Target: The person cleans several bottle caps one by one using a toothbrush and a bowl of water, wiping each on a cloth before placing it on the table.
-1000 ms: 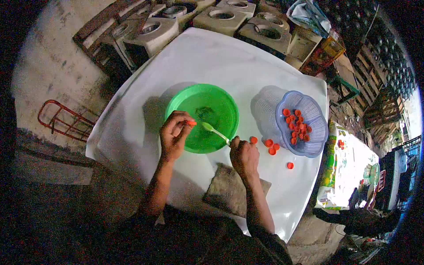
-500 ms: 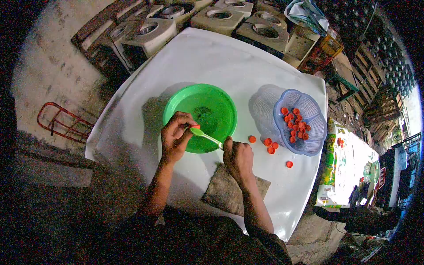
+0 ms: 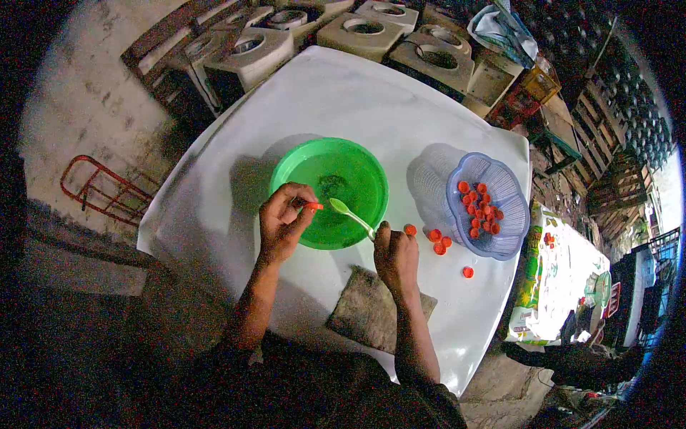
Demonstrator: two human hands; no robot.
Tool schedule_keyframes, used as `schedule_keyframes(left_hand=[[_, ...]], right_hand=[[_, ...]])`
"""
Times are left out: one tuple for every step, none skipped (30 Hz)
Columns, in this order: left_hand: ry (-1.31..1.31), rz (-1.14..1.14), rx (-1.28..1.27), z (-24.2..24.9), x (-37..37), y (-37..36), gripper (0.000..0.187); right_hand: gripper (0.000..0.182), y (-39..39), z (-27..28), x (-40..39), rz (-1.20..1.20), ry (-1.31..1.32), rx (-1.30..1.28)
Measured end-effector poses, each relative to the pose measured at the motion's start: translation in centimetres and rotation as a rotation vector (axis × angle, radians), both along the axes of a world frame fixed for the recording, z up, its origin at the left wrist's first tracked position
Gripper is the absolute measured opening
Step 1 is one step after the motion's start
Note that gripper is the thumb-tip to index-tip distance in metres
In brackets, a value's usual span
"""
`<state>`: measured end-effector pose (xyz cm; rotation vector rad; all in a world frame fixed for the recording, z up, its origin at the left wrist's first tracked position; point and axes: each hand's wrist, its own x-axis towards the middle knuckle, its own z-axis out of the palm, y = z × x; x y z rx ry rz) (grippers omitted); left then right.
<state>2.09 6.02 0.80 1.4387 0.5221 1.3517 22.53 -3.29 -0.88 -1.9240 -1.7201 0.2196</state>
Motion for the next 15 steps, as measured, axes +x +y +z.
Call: schedule_keyframes(left_hand=[[0.041,0.000,0.022,-0.2,-0.1,0.0,0.013],[0.018,-0.006,0.030,-0.1,0.0,0.0,0.012],[-0.006,-0.015,0.042,0.0,0.3,-0.1,0.012],[-0.030,-0.024,0.053,0.1,0.5,-0.1,0.011],[-0.049,-0.040,0.017,0.3,0.5,-0.3,0.010],[-0.068,-0.054,-0.018,0.5,0.5,-0.5,0.010],[-0.088,-0.064,-0.051,0.7,0.4,-0.6,0.010],[-0.072,-0.061,-0.045,0.6,0.3,-0.5,0.011],[-0.054,-0.061,-0.041,0.5,0.1,-0.4,0.011],[-0.035,-0.064,-0.039,0.5,0.0,-0.3,0.012],[-0.010,-0.049,-0.034,0.7,0.0,-0.4,0.013],[0.015,-0.036,-0.030,1.3,0.0,-0.7,0.013],[0.039,-0.022,-0.025,1.6,0.1,-0.8,0.014],[-0.001,-0.022,-0.043,1.6,0.1,-0.8,0.015],[-0.040,-0.020,-0.061,1.4,0.1,-0.7,0.016]], right_hand=[[0.013,-0.3,0.4,-0.3,0.023,0.055,0.030],[0.014,-0.4,0.5,-0.5,0.043,0.110,0.062],[0.017,-0.3,0.4,-0.9,-0.039,0.338,-0.036],[0.016,-0.3,-0.2,-0.8,-0.022,0.207,0.047],[0.015,-0.4,-1.2,-0.7,-0.004,0.075,0.128],[0.015,-0.4,-1.1,-0.9,0.016,-0.058,0.208],[0.015,-0.1,0.0,-0.5,-0.032,-0.029,-0.085],[0.014,0.0,0.3,-0.4,-0.022,0.034,-0.080],[0.013,0.0,0.5,-0.4,-0.014,0.100,-0.076],[0.012,-0.1,0.5,-0.4,-0.009,0.166,-0.075],[0.011,-0.3,0.4,-0.6,0.020,0.145,0.019],[0.011,-0.5,0.3,-0.9,0.047,0.123,0.112],[0.010,-0.7,0.2,-1.1,0.075,0.100,0.205],[0.012,-0.6,0.1,-1.0,0.050,0.069,0.150],[0.015,-0.4,-0.2,-0.8,0.026,0.037,0.095]])
